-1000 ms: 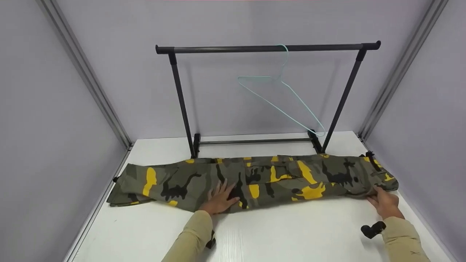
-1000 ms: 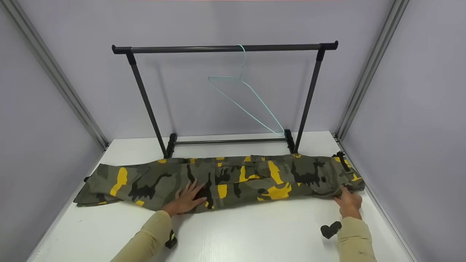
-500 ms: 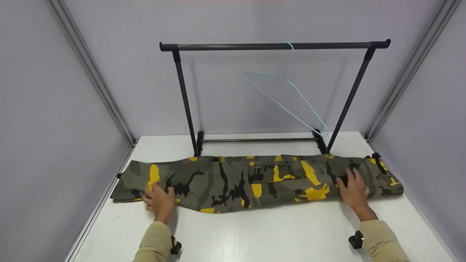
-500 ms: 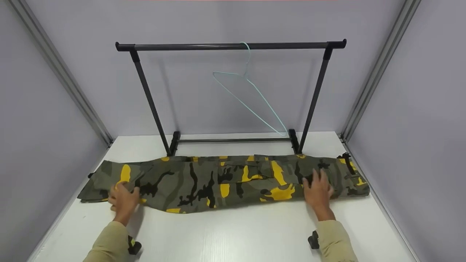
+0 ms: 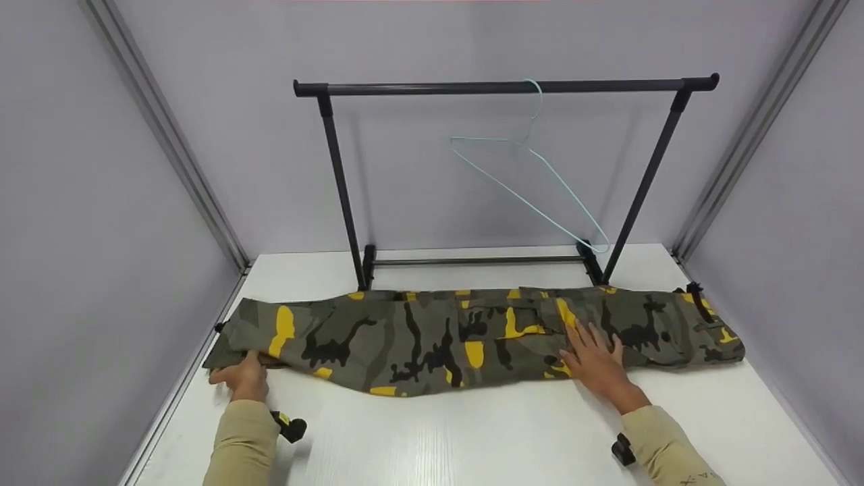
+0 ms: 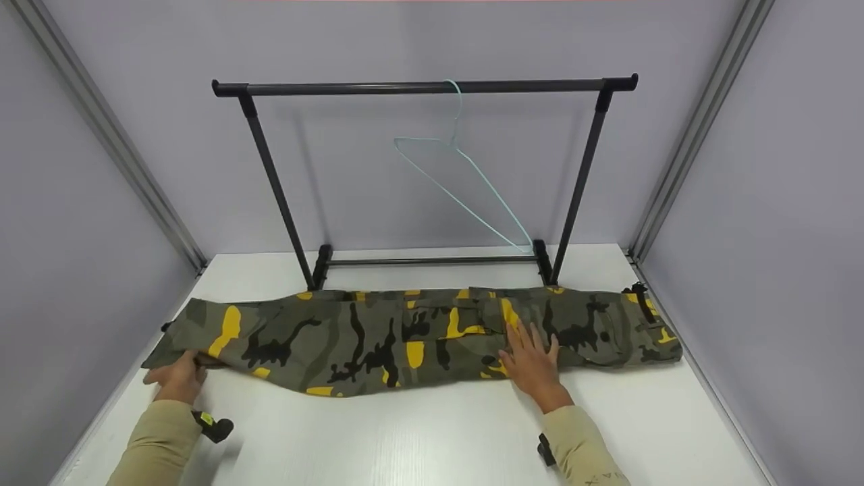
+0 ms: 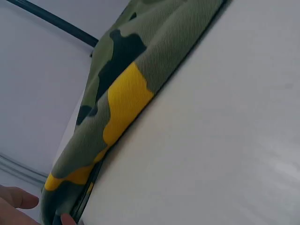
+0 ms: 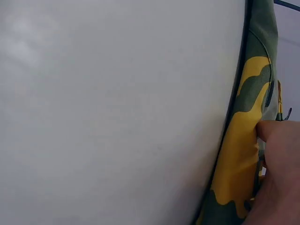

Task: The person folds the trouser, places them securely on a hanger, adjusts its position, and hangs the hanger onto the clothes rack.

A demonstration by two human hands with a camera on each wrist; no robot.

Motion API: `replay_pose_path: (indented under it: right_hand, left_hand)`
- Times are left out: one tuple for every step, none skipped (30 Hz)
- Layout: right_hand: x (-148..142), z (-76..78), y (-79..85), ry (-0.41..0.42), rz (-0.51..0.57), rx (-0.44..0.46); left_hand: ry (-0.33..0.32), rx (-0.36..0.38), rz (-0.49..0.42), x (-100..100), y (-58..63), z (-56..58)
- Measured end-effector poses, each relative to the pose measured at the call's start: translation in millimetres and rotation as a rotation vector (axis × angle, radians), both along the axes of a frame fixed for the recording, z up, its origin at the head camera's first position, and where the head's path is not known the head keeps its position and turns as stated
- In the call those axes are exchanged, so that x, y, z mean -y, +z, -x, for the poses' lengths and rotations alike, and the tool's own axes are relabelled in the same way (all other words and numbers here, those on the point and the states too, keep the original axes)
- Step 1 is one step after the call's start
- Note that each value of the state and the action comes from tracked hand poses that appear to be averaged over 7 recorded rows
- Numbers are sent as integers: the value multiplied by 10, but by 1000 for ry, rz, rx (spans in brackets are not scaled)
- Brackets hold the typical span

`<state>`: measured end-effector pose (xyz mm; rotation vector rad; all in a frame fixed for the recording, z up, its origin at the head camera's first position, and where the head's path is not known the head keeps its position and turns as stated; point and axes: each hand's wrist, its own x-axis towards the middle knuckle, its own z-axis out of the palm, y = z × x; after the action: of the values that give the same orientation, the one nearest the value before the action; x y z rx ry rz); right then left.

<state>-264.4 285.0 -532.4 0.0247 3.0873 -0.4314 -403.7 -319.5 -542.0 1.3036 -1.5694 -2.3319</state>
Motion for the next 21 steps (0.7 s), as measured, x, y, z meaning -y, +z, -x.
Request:
replay_pose_path:
  right_hand:
    - [4,-6,-3,3,4,-2]
    - [8,-12,-5,6,8,-7]
    - [12,-18,-7,6,11,-10]
    - [15,-23,-9,6,13,-13]
    - [18,-27,-11,5,15,-20]
    - [22,-29,-12,5,16,-26]
    - [22,-31,-14,2,19,-32]
    - [23,-30,-17,-1,18,-35]
    - [26,-31,-17,-3,17,-35]
    - [27,-29,-15,-3,19,-38]
    - [31,-28,-14,-4,23,-36]
    - [32,-28,-13,-4,24,-31]
    - [33,-27,-11,-6,24,-27]
    - [34,-29,-10,-7,25,-21]
    - [36,-32,-5,-8,29,-20]
    - [37,-34,-1,-7,33,-23]
    - [37,-37,0,-11,34,-22]
    - [36,-40,2,-12,34,-23]
    - [37,-41,8,-14,37,-26]
    - [38,-44,13,-14,44,-27]
    - [39,-44,18,-15,53,-28]
  left_hand:
    - [-12,3,-30,39,9,-1]
    - [-28,10,-52,70,29,-3]
    - [-46,21,-68,95,43,1]
    - [-78,46,-56,118,44,10]
    - [-112,79,-22,134,42,21]
    - [-141,92,0,145,38,34]
    - [-173,94,15,147,34,52]
    - [-199,89,20,145,32,69]
    - [-225,77,18,140,27,84]
    - [-244,62,16,132,20,96]
    - [-260,46,18,123,10,110]
    - [-275,33,26,114,-3,123]
    - [-287,22,37,102,-15,136]
    - [-294,18,55,91,-29,150]
    - [-294,12,76,79,-44,166]
    - [-290,12,92,68,-57,182]
    - [-286,14,109,59,-66,193]
    - [-277,15,119,50,-69,203]
    - [-263,11,119,40,-64,208]
    - [-246,3,116,31,-54,213]
    - [-228,-10,96,22,-36,219]
